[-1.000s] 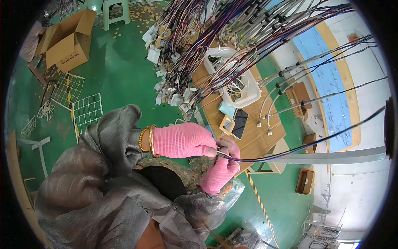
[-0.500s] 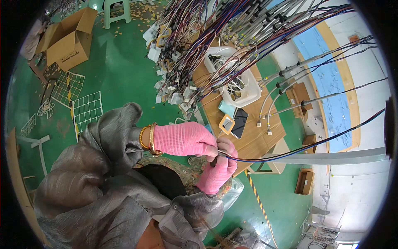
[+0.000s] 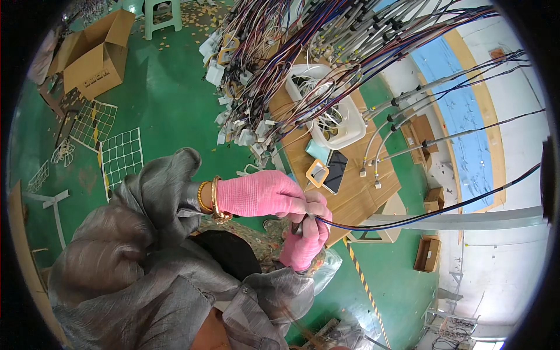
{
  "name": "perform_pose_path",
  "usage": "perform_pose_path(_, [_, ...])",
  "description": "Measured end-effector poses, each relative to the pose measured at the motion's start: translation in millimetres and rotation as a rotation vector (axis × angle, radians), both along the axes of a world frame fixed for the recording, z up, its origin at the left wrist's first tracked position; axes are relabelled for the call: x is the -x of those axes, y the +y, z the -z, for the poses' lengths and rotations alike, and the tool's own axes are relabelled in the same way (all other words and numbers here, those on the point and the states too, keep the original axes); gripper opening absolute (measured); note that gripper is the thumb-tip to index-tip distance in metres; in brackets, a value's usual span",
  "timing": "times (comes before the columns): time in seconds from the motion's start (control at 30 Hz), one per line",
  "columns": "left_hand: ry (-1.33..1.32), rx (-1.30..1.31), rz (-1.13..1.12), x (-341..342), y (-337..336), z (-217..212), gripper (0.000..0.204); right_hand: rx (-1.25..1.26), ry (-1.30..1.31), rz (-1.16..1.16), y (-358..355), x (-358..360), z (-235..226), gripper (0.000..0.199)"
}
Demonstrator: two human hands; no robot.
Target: Assembling complex wire harnesses by inserting wires into connector housings and organizing wire bundles.
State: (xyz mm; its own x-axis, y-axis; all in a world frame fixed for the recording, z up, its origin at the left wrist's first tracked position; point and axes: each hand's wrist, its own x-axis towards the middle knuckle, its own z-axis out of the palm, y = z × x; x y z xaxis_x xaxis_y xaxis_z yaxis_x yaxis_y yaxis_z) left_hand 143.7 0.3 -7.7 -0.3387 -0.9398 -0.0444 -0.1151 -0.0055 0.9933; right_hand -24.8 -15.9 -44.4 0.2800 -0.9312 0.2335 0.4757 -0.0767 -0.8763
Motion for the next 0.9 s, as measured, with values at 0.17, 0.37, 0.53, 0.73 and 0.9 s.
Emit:
perform_pose_path(0.17, [0.131,0.01,0.059,-2,-1,5,0.024,0.051,0.044,-0.093,-6,4,4,0.032])
perform_pose_path(0.37, [-0.084,0.55,0.003,7,4,9,0.014,-0.016,0.023,-0.036,-1,4,-2,0.054])
perform_pose_path(0.53, [-0.15,0.501,-0.131,20,13,8,0.015,-0.006,0.082,0.004,-1,7,-9,0.03])
perform_pose_path(0.73, [-0.158,0.45,-0.143,16,12,8,0.017,-0.061,0.13,-0.006,5,16,-9,0.034])
perform_pose_path(0.9, [-0.219,0.44,-0.177,18,9,13,0.02,0.12,0.351,0.178,23,22,5,0.045])
